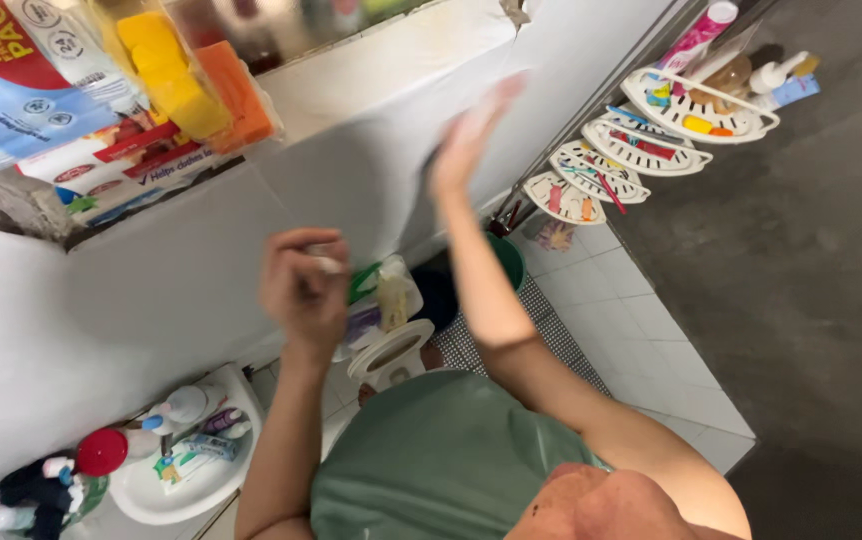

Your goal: The person organizes a bathroom shelf by wiping the surface with a wet wipe and rearranging various toiletries. They handle items such as a box of wipes, a tube of cream, a red box, and a yellow package, moving them to clean the shelf and then placing them back in an orderly fashion.

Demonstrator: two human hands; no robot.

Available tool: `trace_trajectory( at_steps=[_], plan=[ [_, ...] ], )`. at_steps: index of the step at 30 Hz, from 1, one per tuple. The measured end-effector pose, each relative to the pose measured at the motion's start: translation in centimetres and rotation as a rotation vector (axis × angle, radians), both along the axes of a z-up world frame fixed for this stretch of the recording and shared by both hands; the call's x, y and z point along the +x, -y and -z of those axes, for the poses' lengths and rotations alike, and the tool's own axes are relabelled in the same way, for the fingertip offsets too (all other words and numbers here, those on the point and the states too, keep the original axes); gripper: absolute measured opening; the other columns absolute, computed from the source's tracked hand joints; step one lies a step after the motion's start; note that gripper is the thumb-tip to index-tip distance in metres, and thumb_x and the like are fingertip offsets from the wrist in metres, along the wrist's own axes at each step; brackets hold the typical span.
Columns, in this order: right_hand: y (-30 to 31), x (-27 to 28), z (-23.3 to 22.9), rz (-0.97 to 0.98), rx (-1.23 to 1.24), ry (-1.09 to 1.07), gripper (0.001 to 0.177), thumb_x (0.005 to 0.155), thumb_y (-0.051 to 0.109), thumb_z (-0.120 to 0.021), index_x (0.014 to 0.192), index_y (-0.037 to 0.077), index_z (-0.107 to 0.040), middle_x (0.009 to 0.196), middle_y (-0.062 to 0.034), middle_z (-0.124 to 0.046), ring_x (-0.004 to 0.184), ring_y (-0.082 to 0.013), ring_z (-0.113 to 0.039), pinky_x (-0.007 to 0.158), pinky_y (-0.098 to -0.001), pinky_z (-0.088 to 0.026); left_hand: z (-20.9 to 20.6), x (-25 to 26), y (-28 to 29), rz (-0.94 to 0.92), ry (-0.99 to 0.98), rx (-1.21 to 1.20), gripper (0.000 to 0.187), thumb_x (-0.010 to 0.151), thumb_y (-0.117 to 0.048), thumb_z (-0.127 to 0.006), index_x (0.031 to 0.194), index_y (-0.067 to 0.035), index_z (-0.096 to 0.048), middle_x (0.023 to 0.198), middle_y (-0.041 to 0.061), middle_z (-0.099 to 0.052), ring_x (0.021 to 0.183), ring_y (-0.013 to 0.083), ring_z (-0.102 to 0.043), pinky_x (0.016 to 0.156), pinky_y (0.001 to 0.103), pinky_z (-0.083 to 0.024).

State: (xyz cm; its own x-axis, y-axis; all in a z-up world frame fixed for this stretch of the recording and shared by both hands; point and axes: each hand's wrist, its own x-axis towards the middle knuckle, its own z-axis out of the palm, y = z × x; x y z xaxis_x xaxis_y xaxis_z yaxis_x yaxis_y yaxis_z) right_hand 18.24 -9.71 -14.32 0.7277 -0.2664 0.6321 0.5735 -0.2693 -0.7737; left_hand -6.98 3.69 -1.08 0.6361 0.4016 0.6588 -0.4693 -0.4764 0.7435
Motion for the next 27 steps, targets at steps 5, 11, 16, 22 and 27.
trace_trajectory(
  at_steps=[5, 11, 16, 22, 27],
  plan=[
    [-3.1, -2.5, -3.2, 0.025, -0.071, 0.215, 0.061, 0.116, 0.036, -0.029, 0.167, 0.005, -0.017, 0.179, -0.0079, -0.002, 0.164, -0.0208, 0.004, 0.135, -0.0373, 0.008, 0.4, 1.5, 0.0, -0.058, 0.046, 0.028, 0.042, 0.095, 0.005, -0.077, 0.076, -0.006, -0.042, 0.109, 0.011, -0.069, 0.065, 0.0098, -0.047, 0.057, 0.027, -0.039],
    [0.4, -1.4, -9.9, -0.157, -0.299, 0.124, 0.044, 0.114, 0.027, -0.034, 0.146, 0.011, -0.058, 0.151, -0.0045, -0.063, 0.145, -0.0238, -0.053, 0.133, -0.0406, -0.023, -0.8, 1.9, -0.6, -0.035, 0.160, 0.198, 0.040, 0.097, 0.002, -0.077, 0.078, -0.006, -0.042, 0.109, 0.009, -0.068, 0.077, 0.0149, -0.060, 0.061, 0.028, -0.050],
    [-3.4, -7.4, -14.8, -0.185, -0.567, 0.238, 0.041, 0.119, 0.031, -0.035, 0.138, 0.010, -0.065, 0.145, -0.0117, -0.063, 0.142, -0.0315, -0.054, 0.126, -0.0463, -0.036, -1.0, 0.7, -1.7, -0.122, 0.134, 0.060, 0.038, 0.095, 0.007, -0.077, 0.081, -0.006, -0.045, 0.108, 0.010, -0.068, 0.076, 0.0167, -0.060, 0.063, 0.030, -0.050],
    [-2.2, -3.8, -12.5, -0.067, -0.465, 0.399, 0.048, 0.109, 0.038, -0.032, 0.128, 0.013, -0.068, 0.135, -0.0106, -0.066, 0.137, -0.0326, -0.054, 0.123, -0.0494, -0.033, -1.5, -0.9, -2.7, -0.087, 0.278, 0.329, 0.035, 0.087, 0.006, -0.077, 0.077, -0.007, -0.046, 0.101, 0.007, -0.069, 0.078, 0.0204, -0.064, 0.064, 0.031, -0.052],
    [-9.4, -7.1, -4.5, -0.061, -0.079, 0.329, 0.050, 0.114, 0.043, -0.035, 0.152, 0.010, -0.039, 0.164, -0.0124, -0.025, 0.157, -0.0263, -0.023, 0.131, -0.0437, -0.021, 0.3, -4.0, -5.8, -0.287, 0.249, 0.179, 0.044, 0.087, 0.012, -0.075, 0.072, -0.008, -0.038, 0.100, 0.011, -0.071, 0.068, 0.0167, -0.063, 0.056, 0.028, -0.050]
  ],
)
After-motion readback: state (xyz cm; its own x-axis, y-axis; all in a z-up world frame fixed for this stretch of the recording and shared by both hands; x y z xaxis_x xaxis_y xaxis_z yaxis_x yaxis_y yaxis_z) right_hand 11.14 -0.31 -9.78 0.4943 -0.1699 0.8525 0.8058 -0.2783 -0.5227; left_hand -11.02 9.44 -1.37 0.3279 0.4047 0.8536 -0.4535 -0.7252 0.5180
